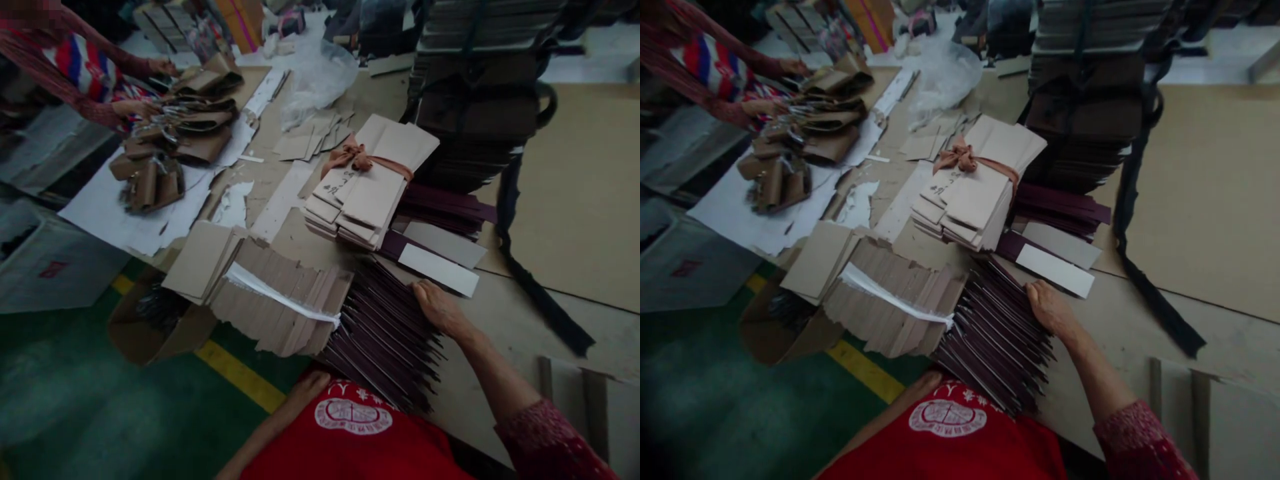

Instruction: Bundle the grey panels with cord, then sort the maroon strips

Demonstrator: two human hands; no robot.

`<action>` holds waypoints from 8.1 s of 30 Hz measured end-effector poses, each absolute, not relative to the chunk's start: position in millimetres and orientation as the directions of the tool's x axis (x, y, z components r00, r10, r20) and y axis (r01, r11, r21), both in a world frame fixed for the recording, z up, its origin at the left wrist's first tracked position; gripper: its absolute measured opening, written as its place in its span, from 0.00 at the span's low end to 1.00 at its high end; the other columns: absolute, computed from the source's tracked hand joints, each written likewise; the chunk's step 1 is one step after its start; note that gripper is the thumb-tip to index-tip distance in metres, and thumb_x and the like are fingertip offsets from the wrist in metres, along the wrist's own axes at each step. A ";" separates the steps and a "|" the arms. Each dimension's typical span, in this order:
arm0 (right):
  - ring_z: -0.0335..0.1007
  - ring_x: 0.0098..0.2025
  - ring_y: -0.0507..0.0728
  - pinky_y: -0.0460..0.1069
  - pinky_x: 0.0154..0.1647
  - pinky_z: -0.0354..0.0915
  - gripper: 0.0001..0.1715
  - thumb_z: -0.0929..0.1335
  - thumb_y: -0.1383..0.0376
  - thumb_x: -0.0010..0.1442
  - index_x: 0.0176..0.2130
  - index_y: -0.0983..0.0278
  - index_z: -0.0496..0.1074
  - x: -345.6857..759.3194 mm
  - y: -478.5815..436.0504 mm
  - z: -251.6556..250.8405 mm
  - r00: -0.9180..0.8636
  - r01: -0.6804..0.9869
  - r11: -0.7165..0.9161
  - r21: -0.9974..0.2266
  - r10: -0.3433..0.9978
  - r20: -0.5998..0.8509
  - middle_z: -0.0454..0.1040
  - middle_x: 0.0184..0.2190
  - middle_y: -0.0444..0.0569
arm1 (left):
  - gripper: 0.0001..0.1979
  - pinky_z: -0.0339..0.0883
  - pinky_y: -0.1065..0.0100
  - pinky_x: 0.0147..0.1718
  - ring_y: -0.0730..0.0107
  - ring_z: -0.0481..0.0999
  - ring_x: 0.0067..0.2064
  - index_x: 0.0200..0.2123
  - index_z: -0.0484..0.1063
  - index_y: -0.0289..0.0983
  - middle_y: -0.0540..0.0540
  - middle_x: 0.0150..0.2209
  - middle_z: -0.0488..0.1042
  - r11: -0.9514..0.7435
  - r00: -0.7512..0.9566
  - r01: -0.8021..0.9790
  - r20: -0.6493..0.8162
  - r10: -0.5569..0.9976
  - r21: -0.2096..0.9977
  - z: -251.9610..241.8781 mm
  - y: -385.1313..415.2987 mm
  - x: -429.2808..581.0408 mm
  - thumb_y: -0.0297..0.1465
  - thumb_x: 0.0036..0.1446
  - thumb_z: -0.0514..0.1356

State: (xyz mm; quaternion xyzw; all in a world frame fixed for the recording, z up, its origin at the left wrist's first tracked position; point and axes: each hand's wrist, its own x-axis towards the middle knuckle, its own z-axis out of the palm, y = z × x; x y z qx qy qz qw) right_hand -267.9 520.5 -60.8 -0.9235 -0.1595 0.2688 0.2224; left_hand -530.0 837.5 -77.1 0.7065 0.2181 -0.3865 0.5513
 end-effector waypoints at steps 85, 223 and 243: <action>0.61 0.60 0.67 0.64 0.64 0.58 0.41 0.67 0.45 0.59 0.62 0.63 0.60 -415.0 502.4 -61.9 0.849 -0.486 -0.453 -0.748 -0.446 -0.282 0.66 0.58 0.58 | 0.16 0.50 0.48 0.67 0.53 0.56 0.68 0.53 0.68 0.38 0.38 0.64 0.55 -0.601 0.929 0.170 -0.331 -0.168 0.781 -27.8 758.9 -302.8 0.39 0.66 0.54; 0.74 0.45 0.60 0.55 0.50 0.71 0.21 0.60 0.63 0.67 0.51 0.62 0.76 -419.7 461.0 -58.7 0.949 -0.288 -0.622 -0.728 -0.287 -0.131 0.77 0.45 0.54 | 0.22 0.51 0.49 0.66 0.56 0.63 0.65 0.62 0.65 0.37 0.43 0.61 0.70 -0.212 0.334 -0.859 0.197 -0.922 0.466 -51.0 656.0 -312.1 0.34 0.66 0.55; 0.76 0.43 0.60 0.54 0.48 0.72 0.20 0.60 0.60 0.69 0.49 0.64 0.77 -414.5 462.1 -51.8 0.954 -0.273 -0.632 -0.725 -0.275 -0.119 0.78 0.42 0.54 | 0.23 0.53 0.48 0.65 0.56 0.64 0.65 0.62 0.65 0.36 0.42 0.61 0.70 -0.203 0.334 -0.854 0.204 -0.920 0.480 -51.5 658.2 -312.3 0.32 0.65 0.56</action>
